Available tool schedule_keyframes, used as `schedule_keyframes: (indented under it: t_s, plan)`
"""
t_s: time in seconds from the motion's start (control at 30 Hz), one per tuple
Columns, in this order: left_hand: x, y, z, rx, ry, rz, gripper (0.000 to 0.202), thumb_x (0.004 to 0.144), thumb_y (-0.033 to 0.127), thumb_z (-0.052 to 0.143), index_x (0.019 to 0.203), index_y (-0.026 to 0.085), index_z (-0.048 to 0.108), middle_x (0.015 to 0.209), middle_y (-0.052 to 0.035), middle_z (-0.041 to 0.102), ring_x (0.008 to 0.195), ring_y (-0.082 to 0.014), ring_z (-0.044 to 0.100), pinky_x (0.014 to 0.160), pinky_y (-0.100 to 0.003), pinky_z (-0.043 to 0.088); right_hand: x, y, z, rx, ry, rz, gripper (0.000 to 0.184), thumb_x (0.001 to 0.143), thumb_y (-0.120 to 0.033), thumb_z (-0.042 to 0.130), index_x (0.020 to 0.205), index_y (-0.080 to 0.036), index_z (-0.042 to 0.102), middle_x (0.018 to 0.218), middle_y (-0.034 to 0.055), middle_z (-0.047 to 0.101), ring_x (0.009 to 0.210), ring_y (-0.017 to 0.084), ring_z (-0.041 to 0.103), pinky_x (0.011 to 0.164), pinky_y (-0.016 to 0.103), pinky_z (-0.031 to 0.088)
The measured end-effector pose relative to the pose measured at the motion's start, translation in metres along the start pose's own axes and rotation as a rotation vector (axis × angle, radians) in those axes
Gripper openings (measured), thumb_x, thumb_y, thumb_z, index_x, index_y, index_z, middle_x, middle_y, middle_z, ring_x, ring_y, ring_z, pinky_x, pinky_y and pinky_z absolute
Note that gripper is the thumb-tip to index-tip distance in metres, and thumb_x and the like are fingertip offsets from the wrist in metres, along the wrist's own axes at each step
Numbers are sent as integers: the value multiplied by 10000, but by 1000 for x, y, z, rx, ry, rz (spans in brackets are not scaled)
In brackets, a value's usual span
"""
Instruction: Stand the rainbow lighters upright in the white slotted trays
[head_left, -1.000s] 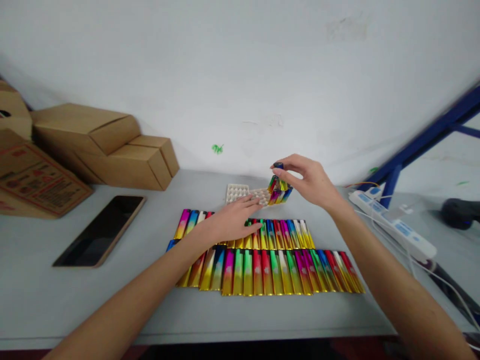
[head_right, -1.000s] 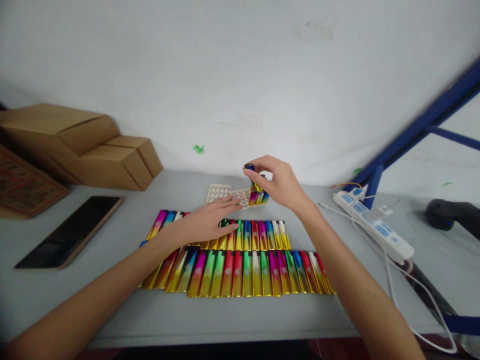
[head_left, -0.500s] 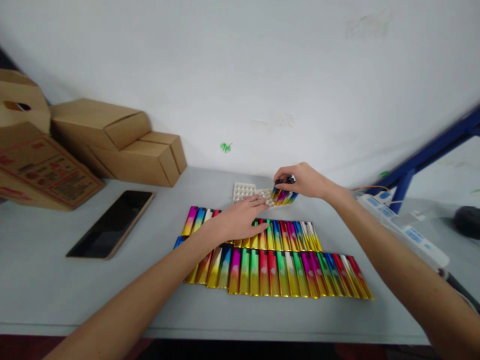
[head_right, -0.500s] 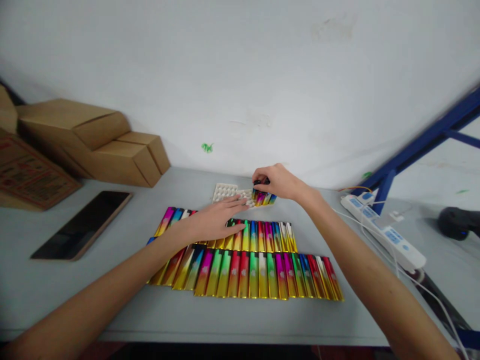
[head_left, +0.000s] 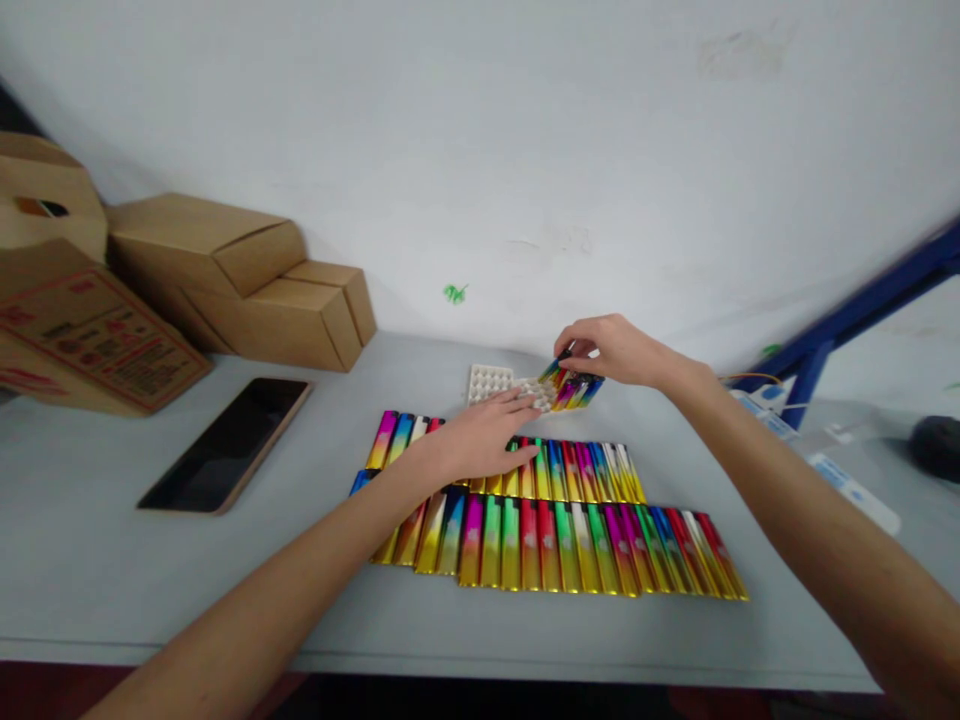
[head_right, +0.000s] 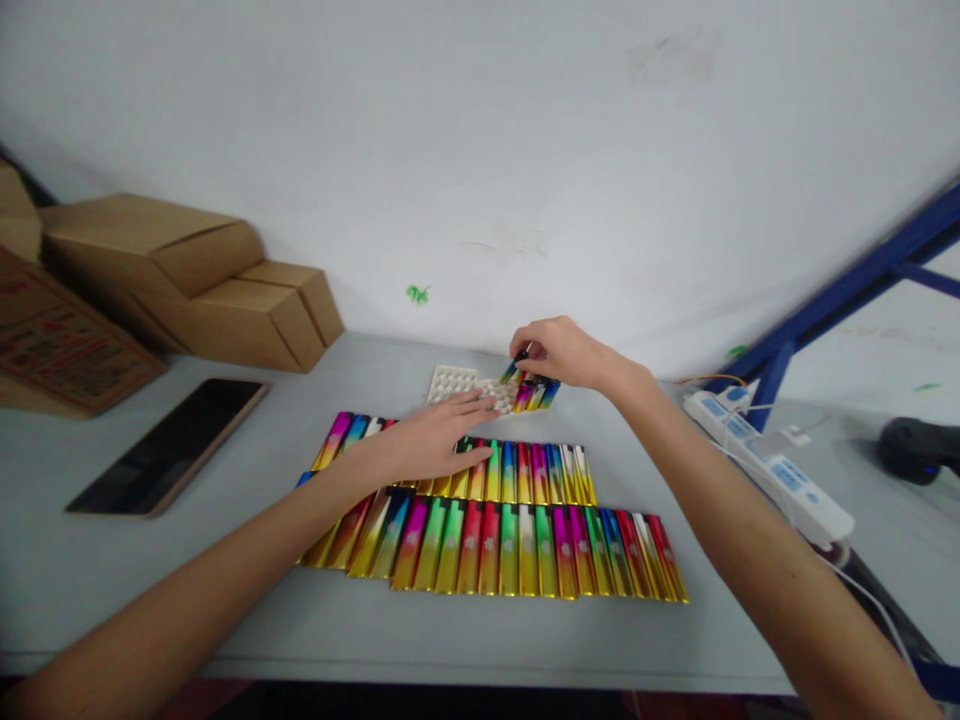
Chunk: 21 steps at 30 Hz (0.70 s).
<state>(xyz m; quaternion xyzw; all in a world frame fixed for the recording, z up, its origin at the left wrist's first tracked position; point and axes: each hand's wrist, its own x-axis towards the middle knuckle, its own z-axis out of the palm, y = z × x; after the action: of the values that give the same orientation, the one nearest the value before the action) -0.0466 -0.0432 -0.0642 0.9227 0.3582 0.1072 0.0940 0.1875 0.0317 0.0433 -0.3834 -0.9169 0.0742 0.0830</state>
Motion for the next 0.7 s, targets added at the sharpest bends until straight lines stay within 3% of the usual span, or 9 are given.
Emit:
schedule_keyframes:
  t_s: [0.13,0.27,0.43,0.6,0.7]
  plan:
    - [0,1,-1,1,-8,0,594,1004,508,467,1478,151,508,1610,-106,430,1527,-270,327,1258,-402,240,-2,1,-4,13,3,15,156,819,-231,710,956,-183,767,873,56,779,772,187,729,723,278,530]
    - [-1,2,-2,-6,-6,-8,591,1004,510,464,1476,158,508,1611,-105,429,1530,-270,322,1257,-409,240,-3,2,-3,37,12,11,134,863,-286,685,901,-184,763,834,53,771,746,184,721,709,282,529]
    - [0,3,-3,-6,-25,-17,605,1010,520,445,1483,147,500,1621,-111,410,1533,-274,313,1259,-410,231,-3,3,-2,-17,-9,-53,184,813,-149,669,966,-197,758,944,57,768,827,199,709,783,309,526]
    - [0,2,-3,-15,-27,-17,598,1010,508,457,1489,152,494,1626,-110,399,1535,-273,308,1261,-412,226,2,5,-3,-109,-69,-128,217,783,-135,704,983,-176,774,1024,103,741,843,212,689,798,331,534]
    - [-1,2,-2,-21,-19,-14,595,1010,509,450,1492,163,488,1630,-108,394,1539,-273,297,1259,-422,229,4,7,-4,-139,-120,-173,200,796,-120,688,949,-195,793,1005,86,752,855,210,692,832,339,533]
